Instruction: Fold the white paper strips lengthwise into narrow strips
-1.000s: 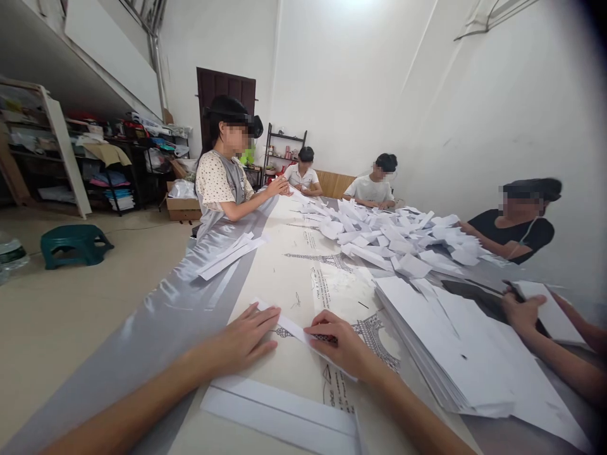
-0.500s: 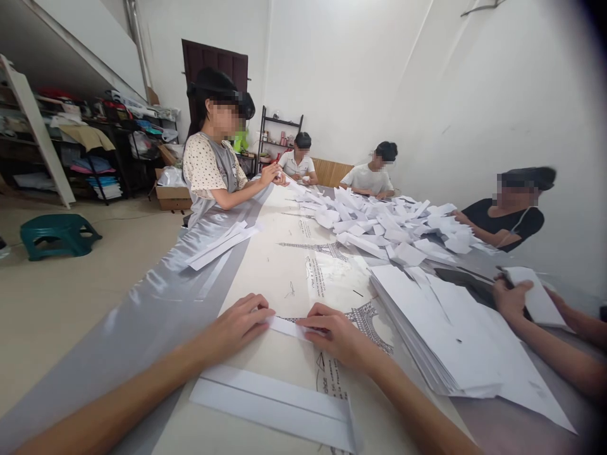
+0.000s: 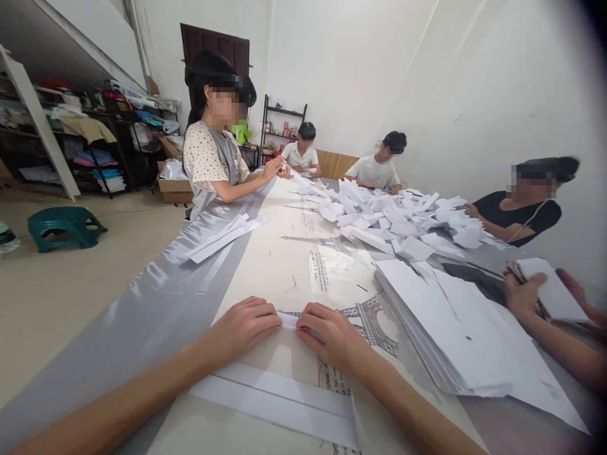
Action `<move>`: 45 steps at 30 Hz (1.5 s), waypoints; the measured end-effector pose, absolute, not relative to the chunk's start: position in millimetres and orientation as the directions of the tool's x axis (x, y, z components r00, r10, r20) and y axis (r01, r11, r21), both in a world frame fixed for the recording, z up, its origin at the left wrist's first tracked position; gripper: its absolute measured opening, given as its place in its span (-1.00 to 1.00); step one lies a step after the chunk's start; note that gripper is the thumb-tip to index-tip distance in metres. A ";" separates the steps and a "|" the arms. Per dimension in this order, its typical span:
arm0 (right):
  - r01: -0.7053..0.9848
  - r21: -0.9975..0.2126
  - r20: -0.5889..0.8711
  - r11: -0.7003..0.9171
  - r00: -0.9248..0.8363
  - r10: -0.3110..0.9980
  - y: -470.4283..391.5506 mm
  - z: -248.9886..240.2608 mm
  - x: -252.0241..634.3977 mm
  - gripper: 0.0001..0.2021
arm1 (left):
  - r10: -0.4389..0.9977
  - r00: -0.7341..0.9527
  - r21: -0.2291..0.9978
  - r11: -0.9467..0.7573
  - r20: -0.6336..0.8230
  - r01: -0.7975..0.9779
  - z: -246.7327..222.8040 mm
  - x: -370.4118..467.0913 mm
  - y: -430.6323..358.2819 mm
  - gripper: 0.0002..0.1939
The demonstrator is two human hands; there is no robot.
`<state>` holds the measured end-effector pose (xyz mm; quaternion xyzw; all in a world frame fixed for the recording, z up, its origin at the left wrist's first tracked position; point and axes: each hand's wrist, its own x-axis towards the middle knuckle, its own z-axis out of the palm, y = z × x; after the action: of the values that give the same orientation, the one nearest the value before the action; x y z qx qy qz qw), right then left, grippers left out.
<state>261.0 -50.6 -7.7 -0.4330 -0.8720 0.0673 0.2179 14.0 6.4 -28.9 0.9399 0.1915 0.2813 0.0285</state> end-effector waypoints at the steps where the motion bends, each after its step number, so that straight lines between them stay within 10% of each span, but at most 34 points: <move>1: 0.733 -0.289 0.323 0.616 -0.531 0.783 -50.1 -9.1 257.7 -0.82 | 0.369 0.769 0.149 -0.927 0.521 0.344 -28.8 15.3 5.4 -0.69; 19: 0.697 -0.456 0.295 0.553 -0.468 0.833 -48.4 -5.8 260.9 -0.70 | 0.438 0.769 0.361 -0.887 0.466 0.287 -18.6 9.8 14.0 -0.65; 45: 0.656 -0.625 0.243 0.424 -0.353 0.904 -42.1 13.6 320.8 -0.73 | 0.315 0.719 0.137 -0.945 0.620 0.295 -12.9 -25.6 41.9 -0.74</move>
<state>320.8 -42.1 13.6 -0.4913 -0.7935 0.2161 0.2868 -25.6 41.9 -12.9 0.9270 0.1645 0.3368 0.0143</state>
